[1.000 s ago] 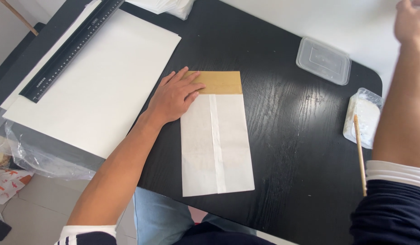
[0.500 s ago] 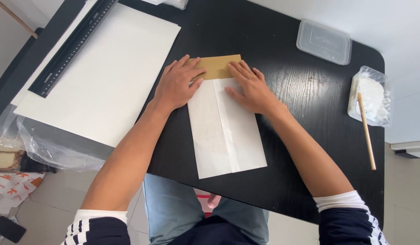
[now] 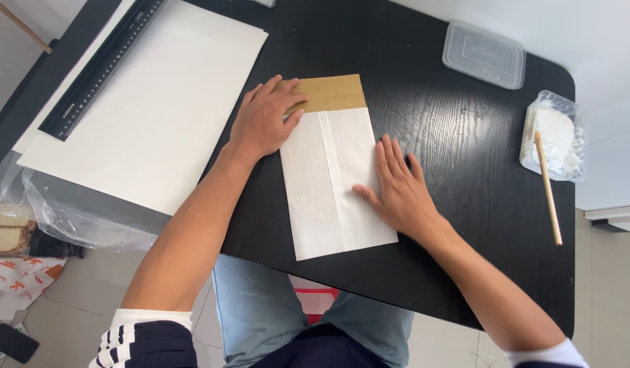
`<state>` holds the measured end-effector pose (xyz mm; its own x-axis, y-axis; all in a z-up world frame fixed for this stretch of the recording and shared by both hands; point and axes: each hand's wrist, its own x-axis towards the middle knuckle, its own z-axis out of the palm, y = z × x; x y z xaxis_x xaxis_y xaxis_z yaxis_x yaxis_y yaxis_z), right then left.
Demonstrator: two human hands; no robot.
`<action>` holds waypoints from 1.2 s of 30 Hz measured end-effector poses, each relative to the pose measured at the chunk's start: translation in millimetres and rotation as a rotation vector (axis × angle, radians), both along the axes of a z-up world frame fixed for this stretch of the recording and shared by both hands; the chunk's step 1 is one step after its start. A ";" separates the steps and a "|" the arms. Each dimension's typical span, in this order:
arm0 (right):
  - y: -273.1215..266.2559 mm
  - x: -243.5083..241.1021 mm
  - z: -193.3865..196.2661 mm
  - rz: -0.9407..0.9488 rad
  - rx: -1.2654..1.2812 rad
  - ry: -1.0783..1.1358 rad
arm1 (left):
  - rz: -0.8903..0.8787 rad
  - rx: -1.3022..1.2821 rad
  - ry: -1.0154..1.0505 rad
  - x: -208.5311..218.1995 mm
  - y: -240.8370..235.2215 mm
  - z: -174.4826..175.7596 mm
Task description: The person applies glue to the edge of a white sheet of paper using a brush, then folds the paper over a small cardboard piece. They smooth the paper and fold the corners to create a neat package.
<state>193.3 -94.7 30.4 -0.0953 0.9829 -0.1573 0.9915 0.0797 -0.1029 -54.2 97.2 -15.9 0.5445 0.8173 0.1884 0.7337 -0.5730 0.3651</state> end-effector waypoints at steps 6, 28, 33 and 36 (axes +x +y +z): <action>-67.2 -0.2 -2.1 0.019 -0.020 -0.122 | 0.010 0.027 0.010 -0.5 1.8 -5.0; 49.2 -9.6 3.6 0.299 0.098 0.073 | -0.110 -0.017 0.010 -3.7 -19.5 1.8; 71.2 -24.8 1.3 0.283 0.077 0.114 | -0.200 0.038 0.143 -25.5 -44.5 11.0; 72.9 -19.4 2.4 0.248 0.035 0.119 | -0.320 0.071 0.274 -48.9 -74.8 25.5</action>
